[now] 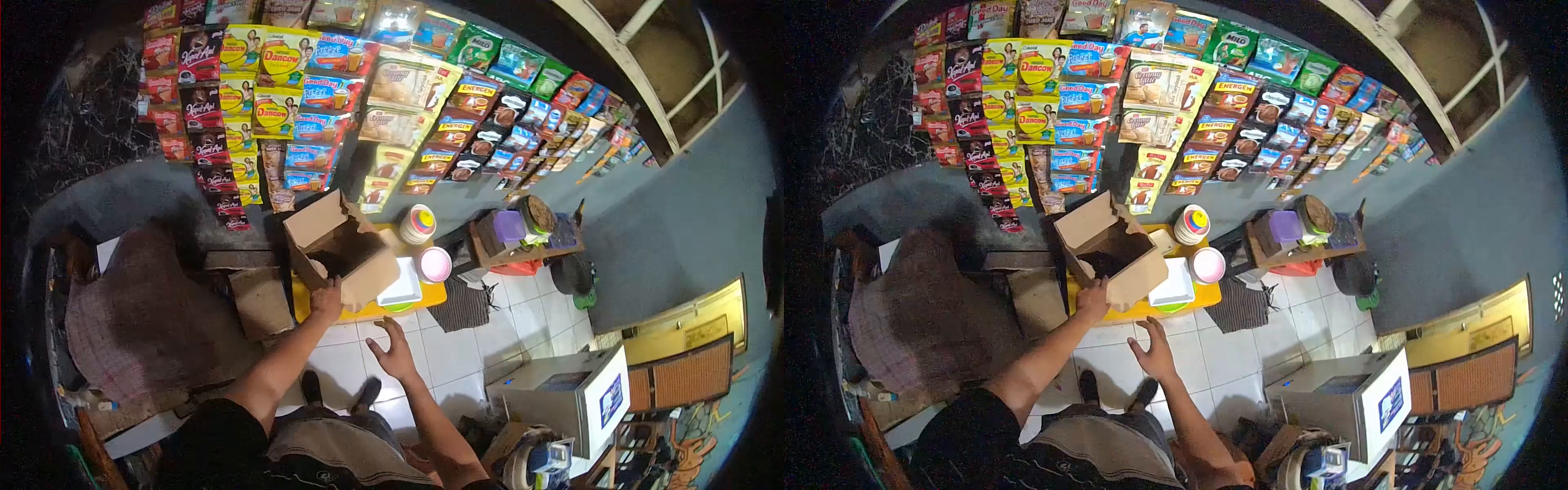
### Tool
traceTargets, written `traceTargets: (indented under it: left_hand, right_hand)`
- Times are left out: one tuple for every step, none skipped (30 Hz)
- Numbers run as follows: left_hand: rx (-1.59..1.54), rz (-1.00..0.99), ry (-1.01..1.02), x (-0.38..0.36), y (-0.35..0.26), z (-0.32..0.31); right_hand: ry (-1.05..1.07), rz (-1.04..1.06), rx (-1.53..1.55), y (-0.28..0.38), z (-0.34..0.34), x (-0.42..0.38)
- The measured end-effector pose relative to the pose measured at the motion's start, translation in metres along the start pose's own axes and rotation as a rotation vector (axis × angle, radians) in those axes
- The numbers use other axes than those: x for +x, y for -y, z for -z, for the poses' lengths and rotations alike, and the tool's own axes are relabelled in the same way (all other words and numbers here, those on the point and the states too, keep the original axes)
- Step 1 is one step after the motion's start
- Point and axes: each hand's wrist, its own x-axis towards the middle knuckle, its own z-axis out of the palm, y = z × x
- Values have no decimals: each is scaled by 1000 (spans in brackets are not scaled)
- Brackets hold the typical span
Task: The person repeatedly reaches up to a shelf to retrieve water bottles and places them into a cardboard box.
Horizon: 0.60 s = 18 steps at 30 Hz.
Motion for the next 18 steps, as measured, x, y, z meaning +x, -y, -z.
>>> traceTargets:
  left_hand:
    - [-6, 17, 1, 7, 0, -4]
    - [52, 37, 20, 12, 2, -10]
    - [110, 60, 44, 11, 4, -15]
    - [104, 89, 50, 6, 10, -19]
    - [106, 49, -28, -3, 16, -22]
    - [112, 7, -110, -11, 23, -21]
    - [116, 35, -113, -22, 28, -24]
    - [76, 2, -211, -35, 35, -26]
    - [38, -34, -306, -44, 45, -28]
    - [40, -158, -365, -48, 59, -31]
    - [48, -136, -357, -53, 68, -38]
    - [-29, -154, -314, -58, 71, -38]
    - [-109, -175, -275, -60, 73, -38]
    - [-180, -142, -374, -64, 70, -46]
    - [-178, -132, -370, -65, 67, -44]
    - [-156, -87, -313, -69, 62, -38]
    - [-134, -43, -259, -70, 58, -32]
    - [-131, -36, -260, -69, 55, -28]
  right_hand:
    - [17, 4, 0, -10, 6, 5]
    - [36, 4, 3, -19, 10, 9]
    - [58, 2, 8, -27, 15, 12]
    - [69, -26, 52, -35, 20, 18]
    - [97, -16, 58, -42, 27, 25]
    - [90, 50, 24, -46, 34, 36]
    - [80, 116, -5, -46, 40, 47]
    - [86, 137, 40, -46, 43, 60]
    - [109, 122, 81, -41, 46, 74]
    - [145, 156, 128, -39, 46, 89]
    - [178, 188, 174, -35, 43, 104]
    - [245, 95, 206, -22, 41, 117]
    - [260, 96, 213, -31, 24, 130]
    - [364, 3, 375, -50, -3, 145]
    - [466, -97, 534, -61, -26, 156]
    - [474, -100, 538, -57, -43, 166]
    - [551, -409, 649, -53, -59, 178]
    - [619, -719, 749, -53, -72, 188]
